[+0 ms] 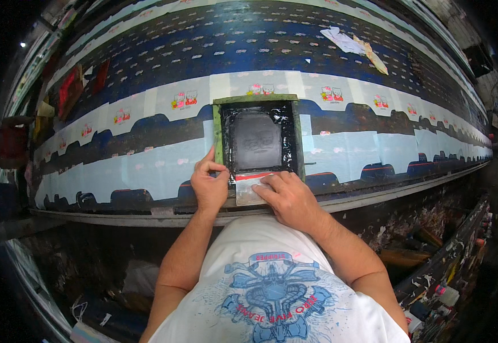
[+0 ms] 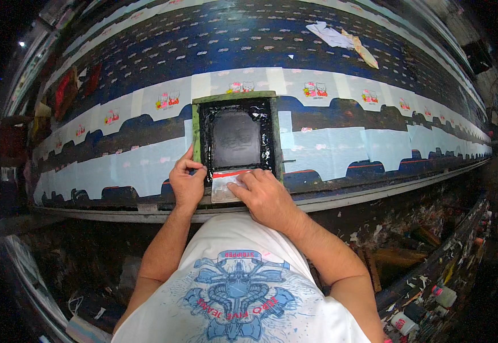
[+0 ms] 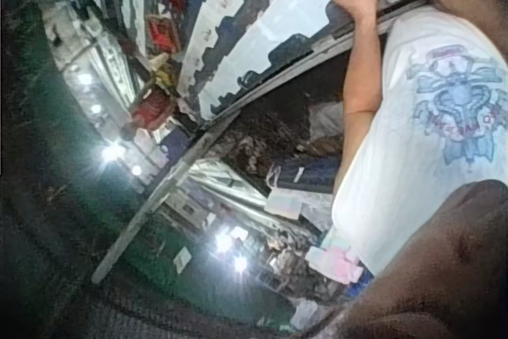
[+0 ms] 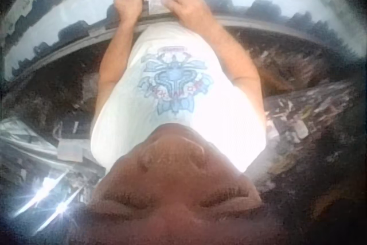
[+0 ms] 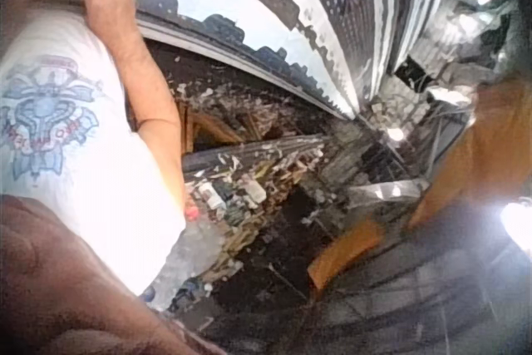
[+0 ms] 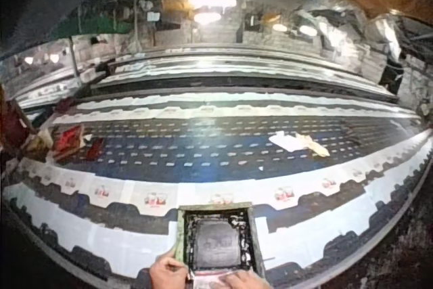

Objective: The person aligns and smooths white paper sheets on a long table, then uses a squeegee to press ink through a screen onto the paper. The person repeats this process on multiple sheets, moving between workstations.

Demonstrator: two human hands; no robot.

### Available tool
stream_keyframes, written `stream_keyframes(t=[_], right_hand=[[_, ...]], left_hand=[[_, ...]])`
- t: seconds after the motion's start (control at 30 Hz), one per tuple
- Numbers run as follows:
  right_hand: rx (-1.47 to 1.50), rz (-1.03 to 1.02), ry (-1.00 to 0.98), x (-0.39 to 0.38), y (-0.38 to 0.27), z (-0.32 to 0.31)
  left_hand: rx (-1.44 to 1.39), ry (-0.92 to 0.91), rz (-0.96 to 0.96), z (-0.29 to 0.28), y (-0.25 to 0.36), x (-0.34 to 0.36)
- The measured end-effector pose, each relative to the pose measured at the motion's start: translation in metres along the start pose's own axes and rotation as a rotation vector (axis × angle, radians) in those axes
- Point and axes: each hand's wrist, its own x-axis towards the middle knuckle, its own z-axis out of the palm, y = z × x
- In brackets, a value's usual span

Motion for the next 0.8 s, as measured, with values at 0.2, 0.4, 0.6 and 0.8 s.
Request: stream_keyframes(t=[0.2, 0.4, 0.6, 0.8], right_hand=[[0.175, 0.006, 0.083, -0.006, 0.0, -0.015], [0.23, 0.324, 0.602, -0.058, 0.028, -0.017], [0.433, 0.613, 0.9, -0.099, 0.047, -0.028], [0.459, 0.649, 0.882, -0.115, 0.044, -0.008]], left_hand=[[-0.047, -0.01, -0.019, -0.001, -0.01, 0.001], [-0.264, 0.001, -0.099, -0.002, 0.004, -0.005], [-0.33, 0.124, -0.006, -0.075, 0.02, 0.013], [-0.212, 0.207, 0.086, -0.296, 0.009, 0.049]])
